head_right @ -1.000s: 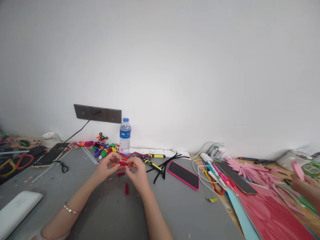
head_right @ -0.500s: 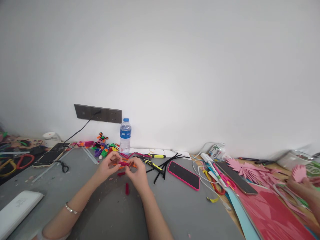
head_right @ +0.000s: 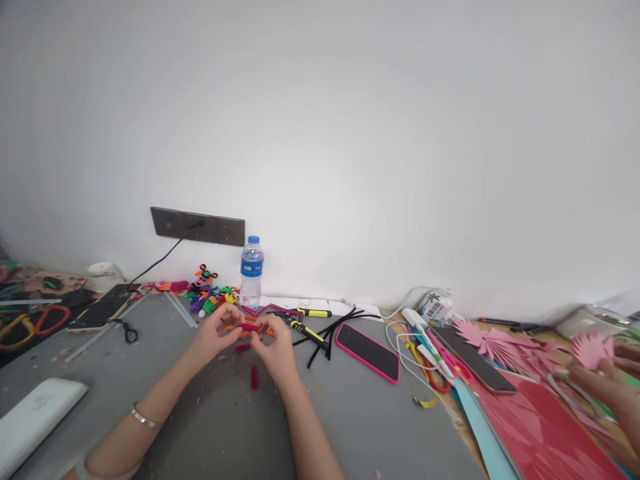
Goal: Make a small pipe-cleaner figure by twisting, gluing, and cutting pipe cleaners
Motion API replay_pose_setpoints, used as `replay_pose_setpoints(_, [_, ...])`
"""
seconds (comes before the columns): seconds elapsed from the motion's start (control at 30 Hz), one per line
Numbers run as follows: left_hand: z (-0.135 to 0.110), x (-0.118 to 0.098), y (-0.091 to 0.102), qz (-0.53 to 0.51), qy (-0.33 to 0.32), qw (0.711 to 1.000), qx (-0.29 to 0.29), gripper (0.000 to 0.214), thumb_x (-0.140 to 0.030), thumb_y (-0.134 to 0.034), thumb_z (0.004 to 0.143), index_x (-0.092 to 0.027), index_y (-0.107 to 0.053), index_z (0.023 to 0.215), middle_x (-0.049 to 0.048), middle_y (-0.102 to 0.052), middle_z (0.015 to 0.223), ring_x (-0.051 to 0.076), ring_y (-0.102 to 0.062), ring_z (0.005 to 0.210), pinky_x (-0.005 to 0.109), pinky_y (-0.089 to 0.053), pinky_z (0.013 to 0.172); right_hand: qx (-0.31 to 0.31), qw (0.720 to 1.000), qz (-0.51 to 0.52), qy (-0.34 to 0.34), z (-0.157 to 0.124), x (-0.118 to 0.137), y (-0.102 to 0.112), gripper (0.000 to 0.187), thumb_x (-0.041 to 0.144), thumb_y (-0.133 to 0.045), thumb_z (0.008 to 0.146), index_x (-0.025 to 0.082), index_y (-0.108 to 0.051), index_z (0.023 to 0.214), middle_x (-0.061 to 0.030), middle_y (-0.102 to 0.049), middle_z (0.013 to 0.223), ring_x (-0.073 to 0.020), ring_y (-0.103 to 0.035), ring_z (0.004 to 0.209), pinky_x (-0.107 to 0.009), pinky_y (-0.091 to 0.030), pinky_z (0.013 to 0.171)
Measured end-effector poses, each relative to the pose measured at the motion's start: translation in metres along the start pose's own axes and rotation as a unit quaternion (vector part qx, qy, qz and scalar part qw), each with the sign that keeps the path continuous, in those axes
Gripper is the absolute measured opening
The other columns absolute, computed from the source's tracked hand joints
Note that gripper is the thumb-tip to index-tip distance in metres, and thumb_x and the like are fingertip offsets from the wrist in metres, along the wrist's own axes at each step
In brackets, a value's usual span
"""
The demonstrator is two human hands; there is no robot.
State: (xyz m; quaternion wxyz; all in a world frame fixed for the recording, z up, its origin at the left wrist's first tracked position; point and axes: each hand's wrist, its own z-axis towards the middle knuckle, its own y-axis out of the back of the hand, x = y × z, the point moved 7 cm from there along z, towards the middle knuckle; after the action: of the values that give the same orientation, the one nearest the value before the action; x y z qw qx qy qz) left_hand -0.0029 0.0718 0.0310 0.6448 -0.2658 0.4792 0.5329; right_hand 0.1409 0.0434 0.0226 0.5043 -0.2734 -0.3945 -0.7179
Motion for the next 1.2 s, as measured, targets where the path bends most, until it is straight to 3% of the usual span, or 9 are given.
replay_pose_setpoints(0.23, [-0.001,0.002,0.000,0.015,-0.006,1.000,-0.009,0.009,-0.019,-0.057,0.075,-0.020,-0.050,0.079,0.0003,-0.056,0.080,0.016,-0.057,0.078,0.029,-0.048,0.076,0.004,1.000,0.002,-0.023,0.000,-0.006,0.000,0.008,0.015,-0.055,0.073,0.020,-0.058,0.077,-0.0003,-0.059,0.076,-0.0164,-0.055,0.072,-0.027,-0.045,0.068])
replay_pose_setpoints(0.47, [0.000,0.004,-0.003,0.037,0.043,0.998,-0.008,0.009,-0.023,-0.056,0.072,-0.019,-0.048,0.069,-0.0006,-0.055,0.075,0.015,-0.055,0.074,0.028,-0.048,0.074,0.019,0.998,0.006,-0.055,0.000,-0.022,-0.003,0.006,0.019,-0.056,0.073,0.020,-0.060,0.076,-0.0017,-0.062,0.075,-0.0182,-0.056,0.074,-0.028,-0.047,0.067])
replay_pose_setpoints(0.8, [0.000,0.011,-0.002,-0.008,0.073,0.997,-0.015,0.015,-0.034,-0.059,0.078,-0.019,-0.057,0.080,0.0021,-0.061,0.080,0.018,-0.059,0.078,0.029,-0.048,0.073,0.016,0.993,0.063,-0.101,0.001,-0.024,-0.003,0.007,0.024,-0.057,0.074,0.019,-0.061,0.074,-0.0001,-0.059,0.068,-0.0158,-0.053,0.065,-0.025,-0.043,0.059])
replay_pose_setpoints(0.97, [-0.001,0.010,0.015,-0.021,0.073,0.992,-0.100,0.024,-0.043,-0.055,0.082,-0.019,-0.061,0.083,0.0048,-0.066,0.092,0.022,-0.059,0.095,0.032,-0.046,0.086,0.009,0.986,0.102,-0.136,0.002,-0.030,0.000,0.012,0.030,-0.060,0.073,0.018,-0.058,0.072,0.0014,-0.055,0.063,-0.0127,-0.046,0.056,-0.023,-0.037,0.050])
replay_pose_setpoints(1.07, [-0.003,0.017,0.026,-0.014,0.070,0.985,-0.154,0.029,-0.045,-0.052,0.084,-0.019,-0.058,0.071,0.0052,-0.068,0.093,0.023,-0.059,0.096,0.032,-0.044,0.088,0.004,0.981,0.121,-0.152,0.002,-0.034,0.000,0.016,0.034,-0.062,0.072,0.019,-0.057,0.071,0.0019,-0.055,0.061,-0.0121,-0.044,0.053,-0.023,-0.035,0.049])
replay_pose_setpoints(1.2, [-0.004,0.022,0.031,-0.016,0.062,0.982,-0.180,0.035,-0.046,-0.055,0.082,-0.020,-0.049,0.058,0.0047,-0.069,0.086,0.025,-0.060,0.095,0.032,-0.045,0.086,0.003,0.973,0.162,-0.165,0.002,-0.040,-0.002,0.022,0.040,-0.065,0.071,0.019,-0.058,0.071,0.0014,-0.056,0.061,-0.0131,-0.047,0.054,-0.024,-0.036,0.051])
